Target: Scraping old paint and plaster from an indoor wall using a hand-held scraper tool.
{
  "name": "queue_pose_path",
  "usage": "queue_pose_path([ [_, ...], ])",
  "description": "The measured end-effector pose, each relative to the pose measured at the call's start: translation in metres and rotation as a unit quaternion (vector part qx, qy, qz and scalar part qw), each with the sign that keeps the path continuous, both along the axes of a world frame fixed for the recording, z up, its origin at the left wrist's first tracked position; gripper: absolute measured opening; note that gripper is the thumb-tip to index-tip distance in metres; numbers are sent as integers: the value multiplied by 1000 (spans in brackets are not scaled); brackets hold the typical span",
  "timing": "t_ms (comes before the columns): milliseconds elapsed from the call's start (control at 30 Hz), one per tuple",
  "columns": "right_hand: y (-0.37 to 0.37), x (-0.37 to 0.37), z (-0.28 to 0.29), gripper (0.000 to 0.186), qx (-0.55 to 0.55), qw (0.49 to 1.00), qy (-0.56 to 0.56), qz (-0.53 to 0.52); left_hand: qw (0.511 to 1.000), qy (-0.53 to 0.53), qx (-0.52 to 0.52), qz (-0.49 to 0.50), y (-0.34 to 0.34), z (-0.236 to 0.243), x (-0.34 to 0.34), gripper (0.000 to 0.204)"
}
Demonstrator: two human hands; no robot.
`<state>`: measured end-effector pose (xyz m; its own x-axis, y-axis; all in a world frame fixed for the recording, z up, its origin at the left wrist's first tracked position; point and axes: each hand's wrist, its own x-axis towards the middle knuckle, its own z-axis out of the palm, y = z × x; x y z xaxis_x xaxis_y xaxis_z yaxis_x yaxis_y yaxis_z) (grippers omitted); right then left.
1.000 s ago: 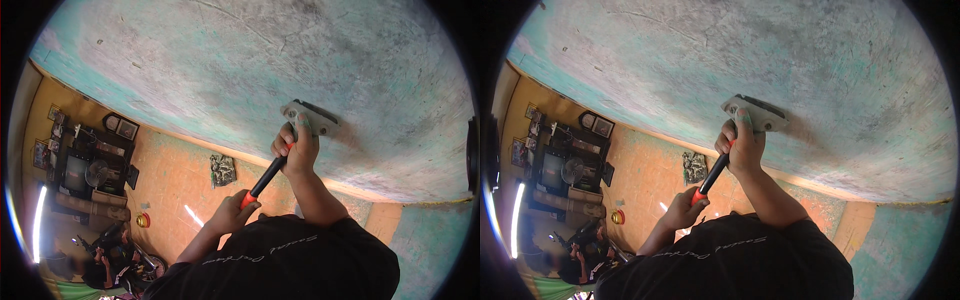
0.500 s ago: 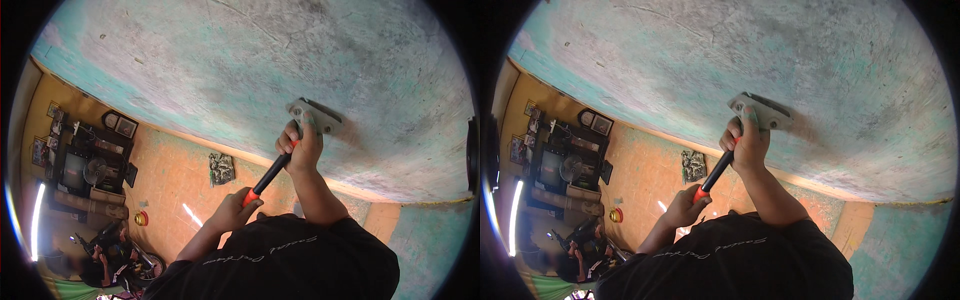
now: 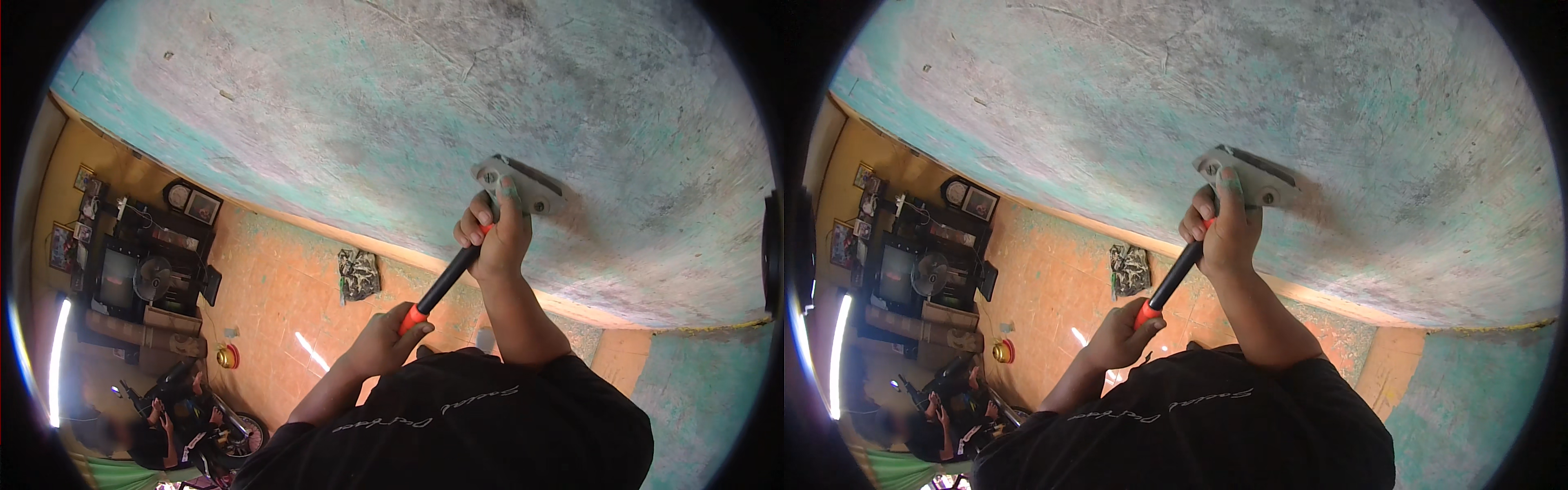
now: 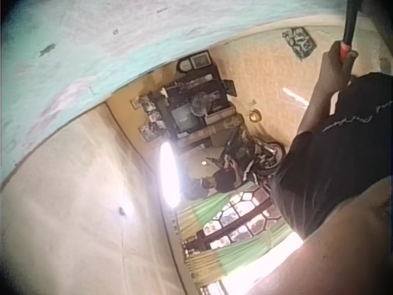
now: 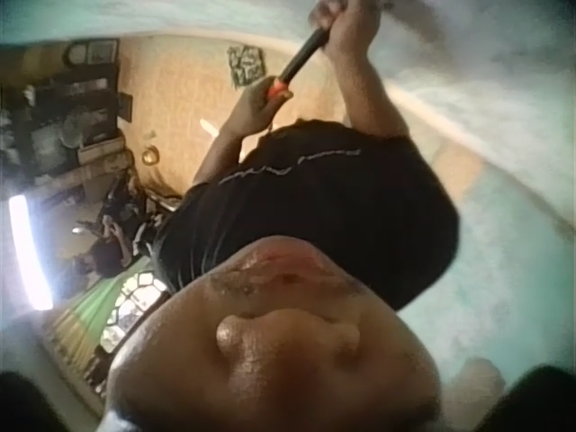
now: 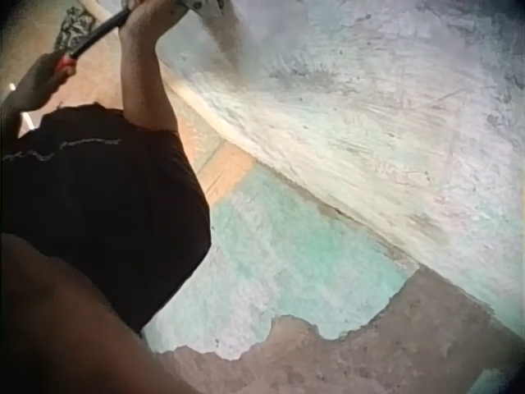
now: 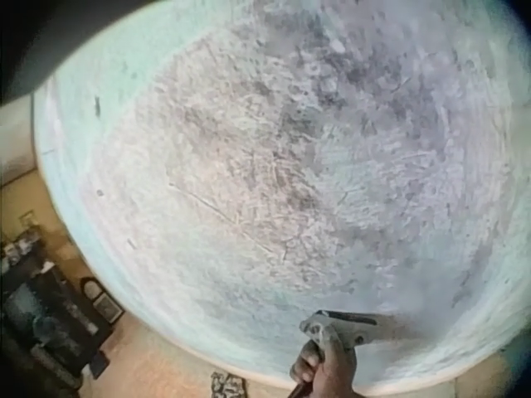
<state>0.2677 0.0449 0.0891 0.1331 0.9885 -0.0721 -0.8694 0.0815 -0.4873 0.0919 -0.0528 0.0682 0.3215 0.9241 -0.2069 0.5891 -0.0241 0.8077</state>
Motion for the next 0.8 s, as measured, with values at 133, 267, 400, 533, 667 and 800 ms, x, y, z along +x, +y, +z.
queue_pose_path([
  [133,2,1,-6,26,7,1000,-6,0,994,-36,-93,36,1,10,8,27],
  [267,1,0,2,24,10,1000,-13,-15,1000,6,-6,-6,2,4,3,29],
  [400,1,2,-4,22,-8,1000,-5,-1,1000,-14,-23,15,0,0,5,29],
  [533,-1,0,0,21,0,1000,-8,-15,1000,0,-8,-5,0,1,0,30],
  [667,-3,3,-7,22,-17,1000,-8,-7,1000,-8,-20,6,-3,1,5,29],
  [800,-4,1,-6,23,-19,1000,-4,-15,1000,6,-16,-7,-1,3,1,29],
])
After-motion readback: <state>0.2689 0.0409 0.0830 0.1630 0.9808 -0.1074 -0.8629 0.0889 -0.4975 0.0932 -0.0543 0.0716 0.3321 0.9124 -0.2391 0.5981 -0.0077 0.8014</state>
